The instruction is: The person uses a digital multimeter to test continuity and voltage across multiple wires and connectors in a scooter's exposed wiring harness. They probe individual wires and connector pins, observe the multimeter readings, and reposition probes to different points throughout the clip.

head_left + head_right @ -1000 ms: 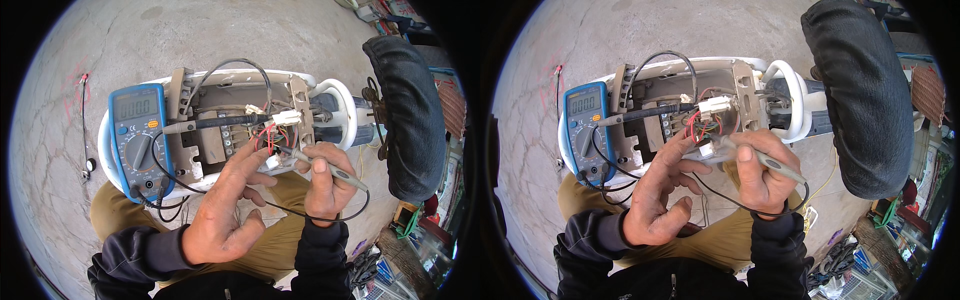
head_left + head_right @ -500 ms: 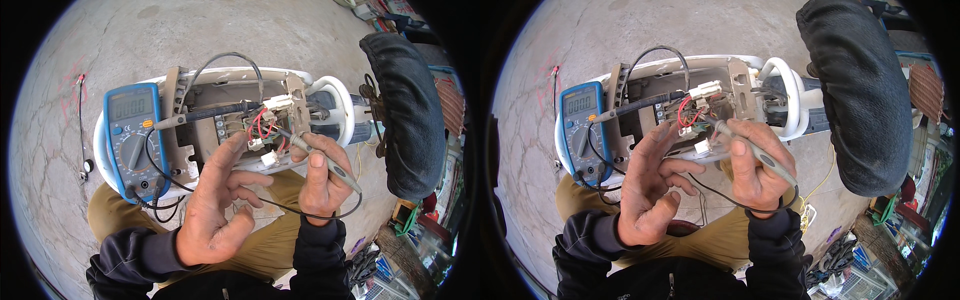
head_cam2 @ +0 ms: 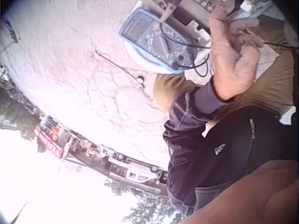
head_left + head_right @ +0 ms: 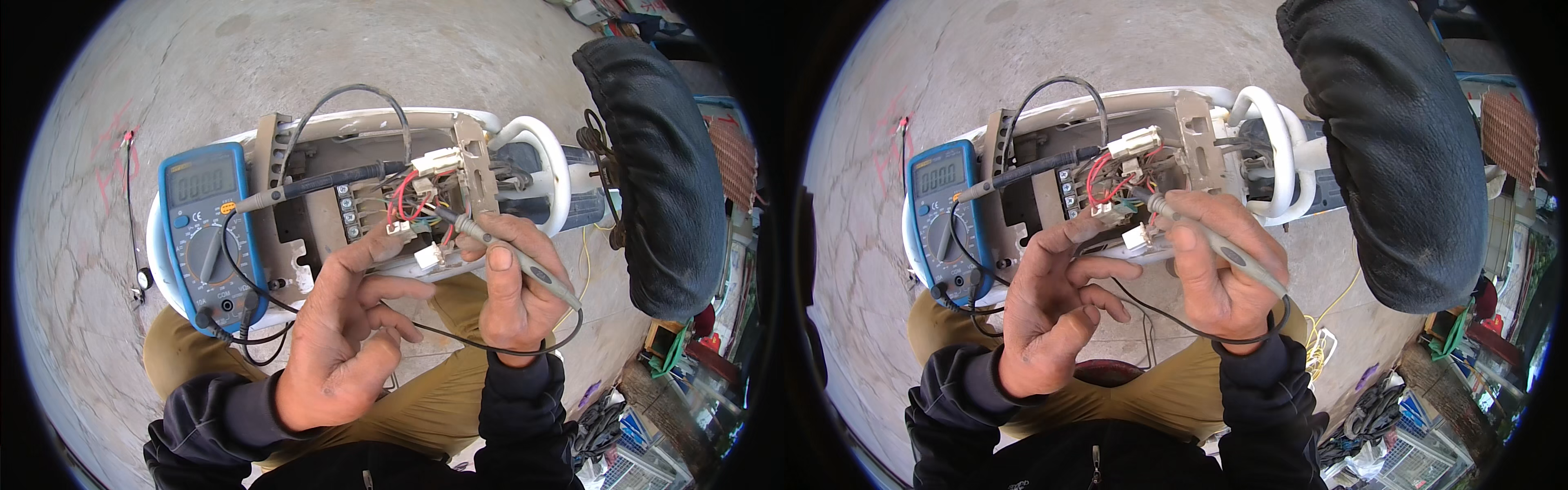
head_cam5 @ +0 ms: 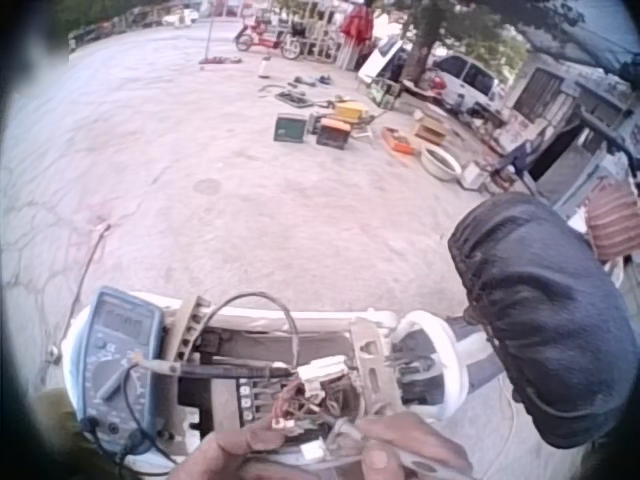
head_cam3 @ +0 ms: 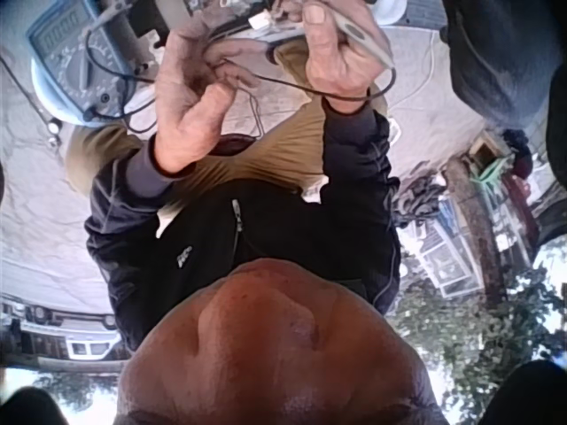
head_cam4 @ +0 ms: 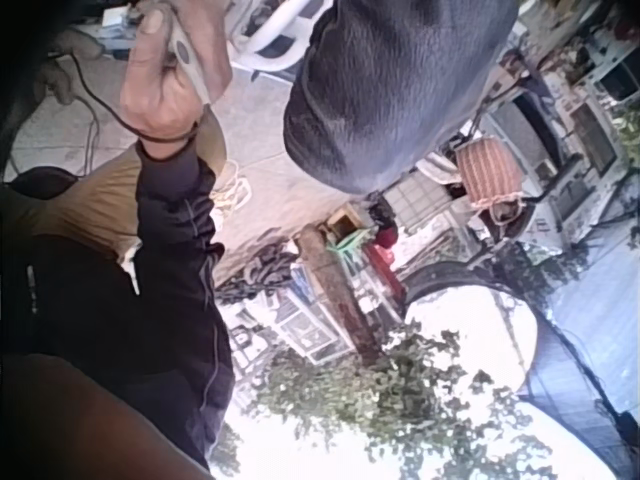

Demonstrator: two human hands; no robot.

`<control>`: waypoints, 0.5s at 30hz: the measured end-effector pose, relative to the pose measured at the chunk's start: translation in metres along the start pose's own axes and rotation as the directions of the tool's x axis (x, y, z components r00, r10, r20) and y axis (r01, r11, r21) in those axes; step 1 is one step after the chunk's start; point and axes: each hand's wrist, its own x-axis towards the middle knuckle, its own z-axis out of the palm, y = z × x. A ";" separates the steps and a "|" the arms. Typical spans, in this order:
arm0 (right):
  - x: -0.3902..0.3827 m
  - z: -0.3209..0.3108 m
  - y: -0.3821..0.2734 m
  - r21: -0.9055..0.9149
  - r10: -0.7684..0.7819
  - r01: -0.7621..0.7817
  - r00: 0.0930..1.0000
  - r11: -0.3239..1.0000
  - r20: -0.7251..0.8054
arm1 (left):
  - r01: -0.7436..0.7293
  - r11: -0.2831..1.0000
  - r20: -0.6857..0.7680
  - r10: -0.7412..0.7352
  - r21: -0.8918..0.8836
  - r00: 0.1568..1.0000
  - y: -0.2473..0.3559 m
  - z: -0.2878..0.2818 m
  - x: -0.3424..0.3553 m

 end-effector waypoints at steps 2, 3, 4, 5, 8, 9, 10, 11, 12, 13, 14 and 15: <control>-0.002 -0.003 -0.003 0.006 0.058 -0.058 0.997 0.998 0.041 | 0.004 1.000 0.003 -0.004 0.003 1.000 0.002 0.000 0.001; -0.003 -0.004 -0.004 0.024 0.067 -0.067 0.998 0.997 0.019 | -0.006 1.000 0.005 0.006 0.005 1.000 0.003 0.000 0.002; -0.004 -0.005 -0.004 0.042 0.076 -0.076 0.997 0.996 -0.002 | -0.004 1.000 -0.002 0.004 0.000 1.000 0.003 0.000 0.003; -0.004 -0.006 -0.003 0.063 0.072 -0.071 0.997 0.995 -0.017 | -0.015 1.000 0.009 0.015 0.015 1.000 0.003 0.000 0.003; -0.004 -0.008 0.001 0.118 0.069 -0.063 0.997 0.991 -0.045 | -0.005 0.999 0.012 0.004 0.043 1.000 0.005 -0.001 0.005; -0.004 -0.009 0.003 0.098 0.037 -0.033 0.999 0.995 -0.038 | 0.002 0.999 0.009 -0.002 0.053 1.000 0.006 -0.001 0.006; -0.005 -0.011 0.004 0.070 0.039 -0.037 0.999 0.997 -0.021 | 0.005 0.999 0.004 -0.005 0.050 1.000 0.007 0.000 0.008; -0.005 -0.012 0.005 0.051 0.033 -0.033 0.999 0.998 -0.004 | 0.003 0.997 0.008 -0.004 0.075 1.000 0.008 0.000 0.009; -0.005 -0.014 0.006 0.015 0.012 -0.012 1.000 1.000 -0.001 | -0.001 0.996 0.010 0.001 0.088 1.000 0.010 0.002 0.010; -0.005 -0.014 0.007 -0.012 -0.018 0.018 1.000 1.000 0.001 | -0.007 0.995 0.012 0.006 0.100 1.000 0.012 0.003 0.011; -0.005 -0.014 0.008 -0.044 -0.049 0.050 0.999 0.998 0.002 | 0.021 0.994 -0.008 -0.020 0.108 1.000 0.014 0.004 0.012; -0.005 -0.014 0.008 -0.066 -0.059 0.059 0.998 0.996 0.001 | 0.048 0.992 -0.029 -0.045 0.115 0.999 0.017 0.005 0.013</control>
